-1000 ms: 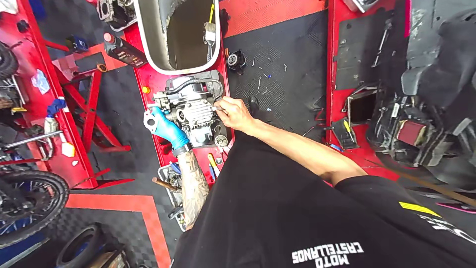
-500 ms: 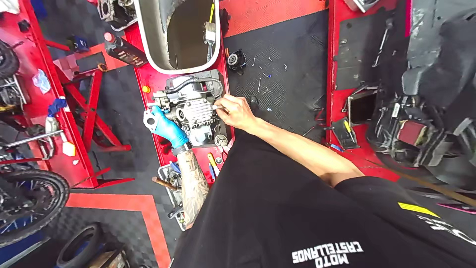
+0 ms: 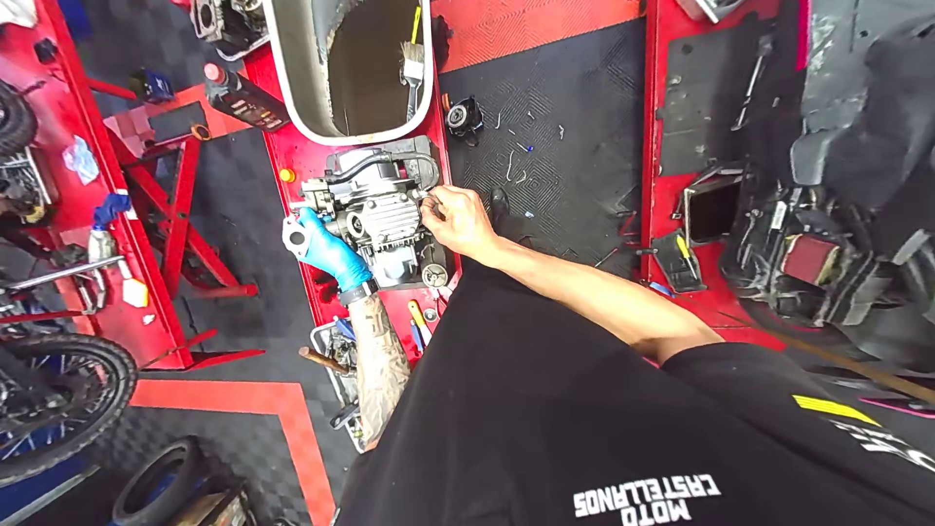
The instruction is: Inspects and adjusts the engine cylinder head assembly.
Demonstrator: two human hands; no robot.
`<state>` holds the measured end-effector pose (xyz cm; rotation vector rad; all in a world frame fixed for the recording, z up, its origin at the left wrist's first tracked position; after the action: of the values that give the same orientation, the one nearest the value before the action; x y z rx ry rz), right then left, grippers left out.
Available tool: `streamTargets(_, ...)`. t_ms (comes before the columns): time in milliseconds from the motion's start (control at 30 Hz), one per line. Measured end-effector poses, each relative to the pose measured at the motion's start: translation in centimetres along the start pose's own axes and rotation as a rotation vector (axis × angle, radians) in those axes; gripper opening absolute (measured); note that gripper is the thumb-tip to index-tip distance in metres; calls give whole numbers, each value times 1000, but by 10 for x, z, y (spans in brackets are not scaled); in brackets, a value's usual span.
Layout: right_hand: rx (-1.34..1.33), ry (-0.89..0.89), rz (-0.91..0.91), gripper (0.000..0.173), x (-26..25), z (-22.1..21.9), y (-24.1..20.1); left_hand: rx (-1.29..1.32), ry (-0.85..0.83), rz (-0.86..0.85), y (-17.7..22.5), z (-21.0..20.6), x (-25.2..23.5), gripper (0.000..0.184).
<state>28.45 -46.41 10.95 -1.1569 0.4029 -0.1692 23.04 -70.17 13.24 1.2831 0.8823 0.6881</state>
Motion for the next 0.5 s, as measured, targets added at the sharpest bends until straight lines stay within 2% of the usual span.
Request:
streamTargets(133,-40,-41,-238,10,1,1,-7,44,23,33,15,-3,12,33)
streamTargets(233,-44,-58,-293,10,0,1,-5,11,-12,2,4,-2,3,34)
streamTargets(333,-58,-76,-238,8,5,11,-7,11,-29,-7,3,-2,1,33)
streamTargets(433,57,-197,-179,15,-3,17,-27,-5,-30,-4,2,0,0,33)
streamTargets(500,128,-215,-115,18,-8,15,-36,1,-38,-7,3,-1,1,33)
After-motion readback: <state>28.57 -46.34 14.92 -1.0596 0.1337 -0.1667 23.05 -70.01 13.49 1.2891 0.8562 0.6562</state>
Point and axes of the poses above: each hand's wrist, its own x-axis away from the middle knuckle, its own z-axis out of the back of the hand, y = z × x, the point moved 4 cm from there along -x, towards the middle knuckle, and after that the axes turned 14 degrees about y, right-handed, at the moved point
